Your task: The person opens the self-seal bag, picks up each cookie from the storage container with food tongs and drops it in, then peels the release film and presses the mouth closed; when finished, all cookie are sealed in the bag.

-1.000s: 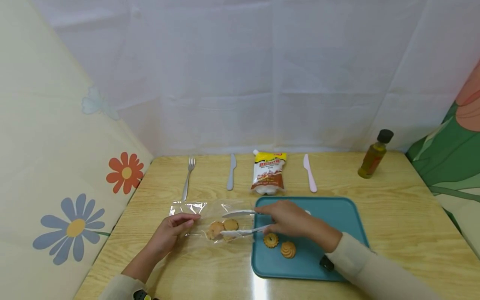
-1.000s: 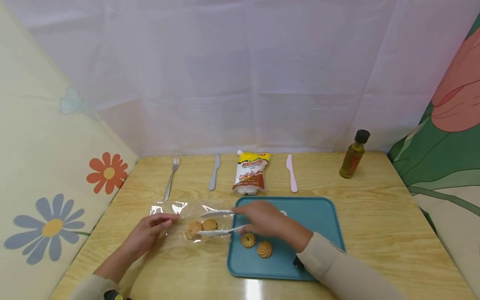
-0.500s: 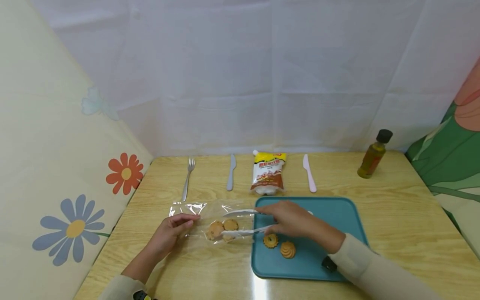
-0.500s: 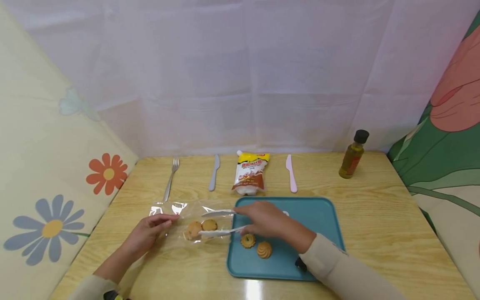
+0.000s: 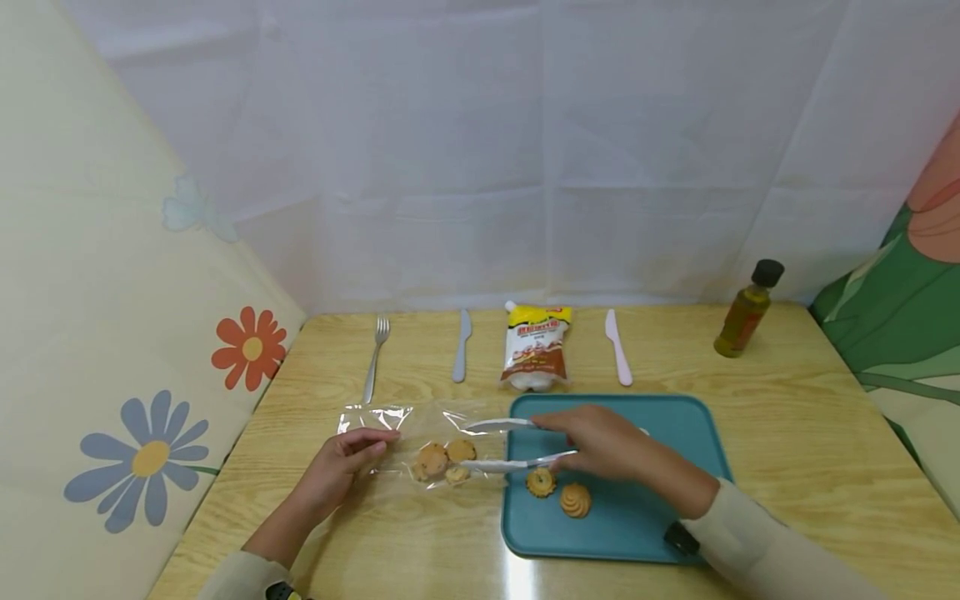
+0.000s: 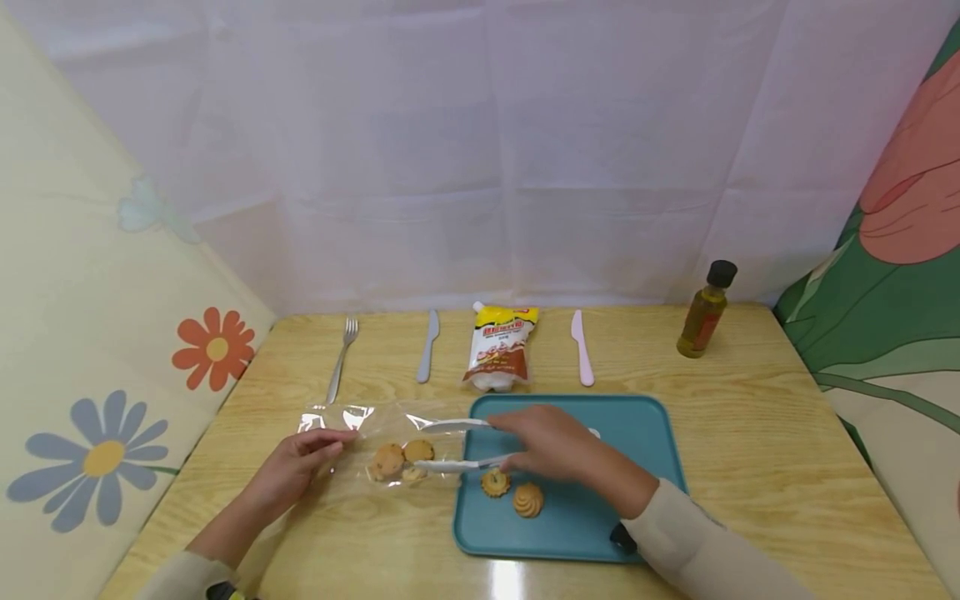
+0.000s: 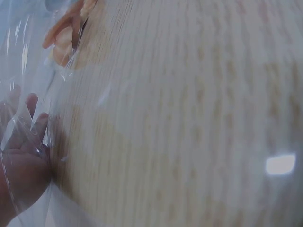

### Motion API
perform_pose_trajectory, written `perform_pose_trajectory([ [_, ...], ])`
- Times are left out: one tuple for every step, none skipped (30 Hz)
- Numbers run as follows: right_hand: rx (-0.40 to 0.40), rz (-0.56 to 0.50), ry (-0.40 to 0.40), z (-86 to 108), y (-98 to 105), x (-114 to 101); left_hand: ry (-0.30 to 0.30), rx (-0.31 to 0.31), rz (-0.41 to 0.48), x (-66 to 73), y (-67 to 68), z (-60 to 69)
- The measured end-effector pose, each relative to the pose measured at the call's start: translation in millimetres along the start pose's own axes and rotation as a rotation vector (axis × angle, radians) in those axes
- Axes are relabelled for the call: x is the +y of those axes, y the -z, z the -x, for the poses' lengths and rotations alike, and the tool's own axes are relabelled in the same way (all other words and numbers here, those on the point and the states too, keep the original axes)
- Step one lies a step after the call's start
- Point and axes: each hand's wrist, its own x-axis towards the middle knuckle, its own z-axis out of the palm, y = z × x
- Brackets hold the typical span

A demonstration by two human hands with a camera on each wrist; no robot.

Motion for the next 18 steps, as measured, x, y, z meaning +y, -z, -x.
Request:
perform_pose_trajectory([
  [0.004, -0.002, 0.001, 1.7, 0, 1, 0.002, 0.0, -0.003, -0.5, -0.1, -0.1],
  [0.007, -0.007, -0.002, 3.5, 0, 2, 0.004, 0.003, -0.004, -0.8, -0.3, -0.2],
  [0.01, -0.01, -0.006, 5.2, 1, 3, 0.005, 0.003, -0.004, -1.2, -0.3, -0.2],
  [0.013, -0.009, -0.01, 7.1, 1, 3, 0.007, 0.003, -0.004, -1.5, -0.3, -0.2],
  [0.018, -0.01, -0.01, 9.0, 1, 4, 0.006, 0.004, -0.003, -1.5, -0.5, -0.1],
  [0.021, -0.007, -0.016, 11.0, 1, 5, 0.006, 0.005, -0.004, -1.5, -0.5, 0.0],
  [0.026, -0.007, -0.02, 13.1, 2, 6, 0.006, 0.007, -0.003, -1.5, -0.5, 0.1],
  [0.028, -0.008, -0.028, 15.3, 2, 7, 0.002, 0.003, -0.004, -1.6, -0.3, 0.1],
  [0.031, -0.007, -0.033, 17.5, 2, 7, 0.001, 0.003, -0.004, -1.4, -0.3, 0.3],
  [0.033, -0.009, -0.038, 19.6, 2, 8, -0.001, 0.003, -0.005, -1.3, -0.3, 0.4],
  [0.035, -0.014, -0.045, 21.8, 2, 9, -0.003, 0.004, -0.004, -1.4, -0.1, 0.4],
  [0.034, -0.02, -0.056, 24.1, 2, 10, -0.008, -0.001, -0.005, -1.4, 0.0, 0.6],
  [0.037, -0.025, -0.063, 26.3, 3, 11, -0.011, -0.002, -0.005, -1.5, 0.1, 0.6],
  [0.038, -0.031, -0.069, 28.5, 3, 12, -0.014, -0.004, -0.005, -1.3, 0.0, 0.6],
  [0.042, -0.035, -0.074, 30.7, 3, 14, -0.015, -0.003, -0.003, -1.0, -0.1, 0.9],
  [0.045, -0.039, -0.078, 32.9, 3, 15, -0.017, -0.006, -0.005, -0.9, 0.0, 0.9],
  [0.047, -0.043, -0.082, 35.2, 3, 16, -0.015, -0.005, -0.003, -0.4, -0.2, 1.1],
  [0.051, -0.048, -0.085, 37.4, 4, 18, -0.014, -0.004, -0.004, 0.4, -0.5, 1.5],
])
